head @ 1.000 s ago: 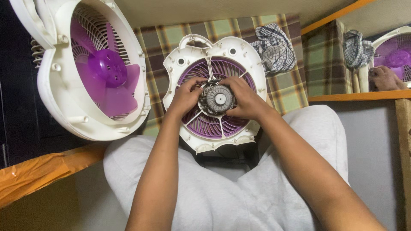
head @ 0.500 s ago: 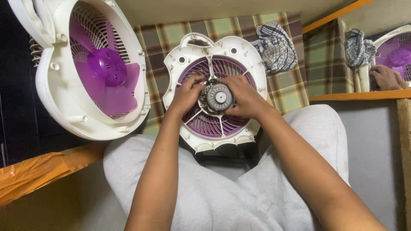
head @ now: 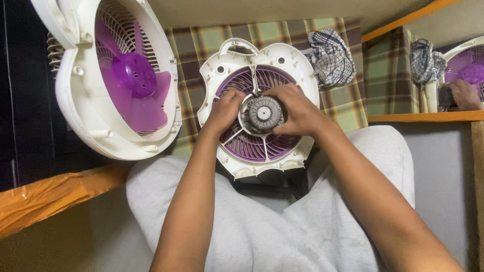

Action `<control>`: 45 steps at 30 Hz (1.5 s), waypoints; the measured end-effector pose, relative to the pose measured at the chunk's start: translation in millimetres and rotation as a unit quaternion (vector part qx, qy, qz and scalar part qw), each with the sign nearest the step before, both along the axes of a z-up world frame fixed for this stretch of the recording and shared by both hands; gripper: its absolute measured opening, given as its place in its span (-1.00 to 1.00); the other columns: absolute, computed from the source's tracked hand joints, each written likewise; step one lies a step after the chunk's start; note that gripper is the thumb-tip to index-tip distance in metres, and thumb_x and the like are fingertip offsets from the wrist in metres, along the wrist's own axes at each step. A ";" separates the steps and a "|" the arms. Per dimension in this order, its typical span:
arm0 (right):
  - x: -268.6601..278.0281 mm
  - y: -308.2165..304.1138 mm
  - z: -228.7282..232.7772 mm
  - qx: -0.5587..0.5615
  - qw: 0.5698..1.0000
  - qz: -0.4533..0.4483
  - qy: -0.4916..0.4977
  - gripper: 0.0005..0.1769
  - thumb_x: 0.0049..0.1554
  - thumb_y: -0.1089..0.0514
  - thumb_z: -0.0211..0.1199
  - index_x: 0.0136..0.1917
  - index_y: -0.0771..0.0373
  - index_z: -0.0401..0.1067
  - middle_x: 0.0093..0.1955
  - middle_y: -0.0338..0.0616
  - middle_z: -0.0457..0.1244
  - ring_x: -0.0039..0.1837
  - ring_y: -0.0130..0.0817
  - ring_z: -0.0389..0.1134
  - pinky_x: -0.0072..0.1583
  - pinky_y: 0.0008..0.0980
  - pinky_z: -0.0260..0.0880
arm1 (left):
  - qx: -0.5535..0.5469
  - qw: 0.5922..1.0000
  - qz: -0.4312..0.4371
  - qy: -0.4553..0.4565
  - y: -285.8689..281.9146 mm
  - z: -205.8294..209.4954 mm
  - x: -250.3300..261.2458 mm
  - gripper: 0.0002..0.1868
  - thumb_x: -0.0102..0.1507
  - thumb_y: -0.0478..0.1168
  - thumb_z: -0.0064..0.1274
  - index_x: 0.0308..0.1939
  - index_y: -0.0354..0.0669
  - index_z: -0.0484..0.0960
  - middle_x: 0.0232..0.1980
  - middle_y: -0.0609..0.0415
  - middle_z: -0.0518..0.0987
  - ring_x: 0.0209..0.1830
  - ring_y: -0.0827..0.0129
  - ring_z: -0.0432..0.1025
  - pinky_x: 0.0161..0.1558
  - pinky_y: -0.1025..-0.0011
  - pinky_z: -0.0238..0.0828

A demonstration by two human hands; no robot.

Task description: The person disassembles a small electric fan by removing the motor from the fan housing. They use a cloth to wipe the motor, then use a screwdriver to loosen and remove the motor. The fan blades and housing remain visible throughout.

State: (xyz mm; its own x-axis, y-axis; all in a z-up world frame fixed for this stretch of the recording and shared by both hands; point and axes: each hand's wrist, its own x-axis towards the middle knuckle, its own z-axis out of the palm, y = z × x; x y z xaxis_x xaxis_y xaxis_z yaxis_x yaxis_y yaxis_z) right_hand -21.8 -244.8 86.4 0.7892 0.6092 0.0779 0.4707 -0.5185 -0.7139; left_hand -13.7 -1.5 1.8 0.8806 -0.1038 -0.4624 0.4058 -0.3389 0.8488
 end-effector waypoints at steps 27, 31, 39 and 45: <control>25.2 12.0 51.3 -0.113 0.982 0.149 -0.011 0.01 -0.41 0.26 0.53 0.34 0.30 0.29 0.32 0.06 0.23 0.40 0.07 0.17 0.42 -0.09 0.20 | 0.120 0.967 0.019 -0.223 -5.0 1.9 2.5 -0.67 0.30 0.02 0.04 -0.08 -0.08 0.75 0.05 -0.11 0.59 0.06 -0.06 0.43 0.15 0.12 0.32; -7.1 4.2 43.0 -0.052 0.999 0.007 -0.005 -0.04 -0.36 0.23 0.54 0.33 0.30 0.32 0.28 0.06 0.25 0.36 0.05 0.20 0.39 -0.10 0.22 | 0.045 0.977 0.030 -0.206 -2.0 22.8 5.4 -0.53 0.32 0.17 0.04 -0.08 -0.16 0.73 -0.03 -0.12 0.61 0.01 0.07 0.51 0.10 0.23 0.42; -57.7 26.3 23.1 0.043 0.954 -0.297 -0.015 -0.06 -0.31 0.17 0.60 0.31 0.35 0.30 0.24 0.08 0.26 0.30 -0.10 0.33 0.32 -0.15 0.35 | -0.078 0.996 0.031 0.039 -16.4 53.2 -11.1 0.08 0.06 0.27 0.29 0.36 -0.43 0.17 0.00 -0.22 0.60 -0.03 0.22 0.56 -0.02 0.31 0.55; -78.8 63.1 12.2 0.187 0.892 -0.403 0.086 -0.03 -0.22 0.27 0.54 0.38 0.44 0.14 0.31 0.08 0.12 0.32 -0.15 0.32 0.28 -0.22 0.48 | -0.326 0.935 0.137 0.027 -60.3 67.1 -59.8 -0.09 -0.05 -0.20 0.49 0.28 -0.42 0.35 0.09 -0.09 0.62 0.06 0.25 0.57 0.09 0.34 0.59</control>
